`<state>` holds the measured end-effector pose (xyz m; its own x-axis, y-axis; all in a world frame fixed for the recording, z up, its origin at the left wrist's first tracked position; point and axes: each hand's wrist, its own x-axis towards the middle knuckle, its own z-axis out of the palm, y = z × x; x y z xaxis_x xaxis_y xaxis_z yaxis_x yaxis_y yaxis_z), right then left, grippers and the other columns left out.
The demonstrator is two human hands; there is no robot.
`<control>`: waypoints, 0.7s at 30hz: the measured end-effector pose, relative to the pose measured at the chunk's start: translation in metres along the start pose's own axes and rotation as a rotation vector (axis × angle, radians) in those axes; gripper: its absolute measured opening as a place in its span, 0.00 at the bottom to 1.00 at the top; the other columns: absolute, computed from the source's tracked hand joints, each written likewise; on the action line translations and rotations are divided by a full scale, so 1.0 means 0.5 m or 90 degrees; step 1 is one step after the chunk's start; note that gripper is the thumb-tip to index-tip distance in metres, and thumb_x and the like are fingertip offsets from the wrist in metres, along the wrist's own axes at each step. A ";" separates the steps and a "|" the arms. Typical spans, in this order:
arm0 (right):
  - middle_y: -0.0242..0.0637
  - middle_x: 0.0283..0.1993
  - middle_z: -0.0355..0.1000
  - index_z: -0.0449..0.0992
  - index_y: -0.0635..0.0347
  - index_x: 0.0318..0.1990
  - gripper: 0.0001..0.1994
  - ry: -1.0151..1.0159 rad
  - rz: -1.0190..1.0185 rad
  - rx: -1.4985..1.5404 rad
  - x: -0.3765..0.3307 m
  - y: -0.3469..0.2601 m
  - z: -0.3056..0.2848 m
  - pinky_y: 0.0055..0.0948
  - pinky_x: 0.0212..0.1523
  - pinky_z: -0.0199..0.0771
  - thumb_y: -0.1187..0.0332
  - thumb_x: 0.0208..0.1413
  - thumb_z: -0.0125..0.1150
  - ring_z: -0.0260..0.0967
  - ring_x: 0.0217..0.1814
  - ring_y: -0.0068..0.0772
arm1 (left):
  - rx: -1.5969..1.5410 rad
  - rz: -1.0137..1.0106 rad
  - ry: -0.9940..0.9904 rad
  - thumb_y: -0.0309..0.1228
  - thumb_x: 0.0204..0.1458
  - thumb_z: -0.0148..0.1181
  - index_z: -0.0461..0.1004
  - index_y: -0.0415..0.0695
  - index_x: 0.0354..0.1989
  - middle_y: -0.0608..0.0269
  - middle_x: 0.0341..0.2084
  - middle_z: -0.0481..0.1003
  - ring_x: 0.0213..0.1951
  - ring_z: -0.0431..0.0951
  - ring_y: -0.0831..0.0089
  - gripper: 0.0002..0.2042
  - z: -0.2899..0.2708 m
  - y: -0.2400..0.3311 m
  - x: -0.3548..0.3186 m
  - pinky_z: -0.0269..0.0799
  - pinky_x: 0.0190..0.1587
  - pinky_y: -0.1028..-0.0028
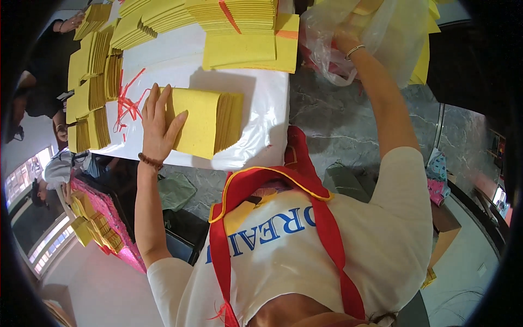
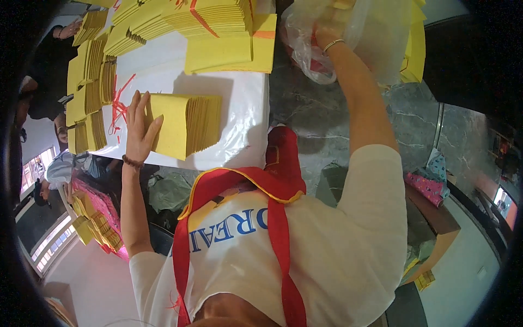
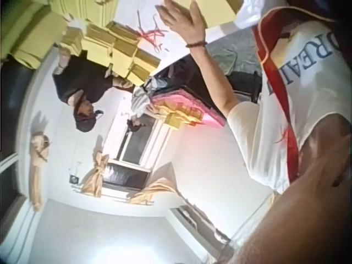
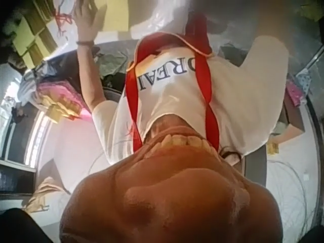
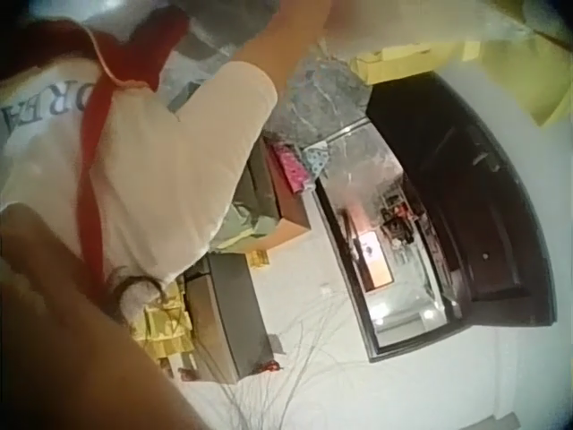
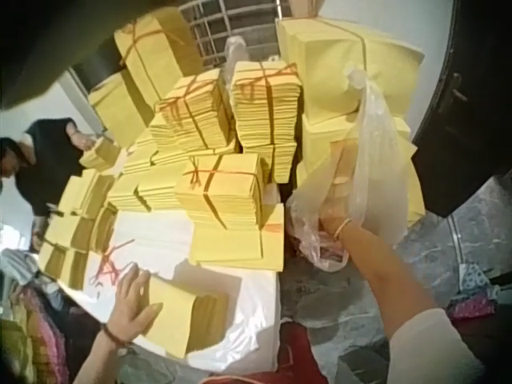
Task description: Tying stacks of yellow paper with red ribbons and cutting the ribbon with scissors.
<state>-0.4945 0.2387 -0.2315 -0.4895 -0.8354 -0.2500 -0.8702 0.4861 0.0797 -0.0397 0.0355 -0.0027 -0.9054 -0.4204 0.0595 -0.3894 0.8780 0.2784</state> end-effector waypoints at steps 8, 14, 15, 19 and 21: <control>0.49 0.41 0.70 0.73 0.62 0.37 0.11 -0.098 0.033 0.060 0.026 -0.039 0.059 0.41 0.44 0.69 0.68 0.47 0.49 0.69 0.45 0.48 | -0.002 -0.001 -0.002 0.43 0.46 0.55 0.59 0.48 0.57 0.45 0.57 0.52 0.58 0.54 0.52 0.28 -0.003 -0.001 0.016 0.47 0.58 0.60; 0.49 0.43 0.70 0.73 0.62 0.38 0.12 -0.092 -0.022 0.047 0.047 -0.013 0.141 0.42 0.45 0.67 0.67 0.47 0.49 0.68 0.46 0.49 | 0.002 0.000 0.033 0.46 0.47 0.54 0.60 0.50 0.56 0.47 0.57 0.52 0.57 0.54 0.53 0.27 -0.003 -0.001 0.013 0.48 0.57 0.60; 0.48 0.43 0.70 0.73 0.62 0.38 0.13 -0.081 -0.048 0.055 0.061 -0.021 0.164 0.42 0.45 0.67 0.67 0.47 0.49 0.67 0.47 0.49 | 0.023 -0.018 0.039 0.47 0.47 0.54 0.61 0.51 0.56 0.48 0.57 0.53 0.57 0.54 0.53 0.27 -0.013 -0.005 -0.004 0.49 0.57 0.59; 0.48 0.44 0.70 0.73 0.62 0.39 0.13 -0.074 -0.022 0.041 0.114 0.081 0.240 0.43 0.46 0.66 0.66 0.47 0.50 0.67 0.48 0.49 | 0.018 -0.023 0.048 0.40 0.50 0.52 0.60 0.46 0.56 0.48 0.58 0.52 0.59 0.52 0.53 0.24 -0.015 -0.005 -0.004 0.48 0.59 0.63; 0.48 0.44 0.70 0.73 0.62 0.39 0.14 -0.073 0.020 0.019 0.105 0.154 0.248 0.43 0.47 0.66 0.66 0.47 0.50 0.66 0.49 0.49 | -0.063 0.001 0.065 0.39 0.51 0.51 0.61 0.45 0.56 0.48 0.58 0.52 0.59 0.52 0.55 0.23 -0.016 0.001 0.016 0.49 0.59 0.65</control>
<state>-0.5804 0.2643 -0.3583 -0.5061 -0.7853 -0.3567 -0.8514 0.5210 0.0610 -0.0458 0.0306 0.0056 -0.8820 -0.4447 0.1559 -0.3648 0.8537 0.3716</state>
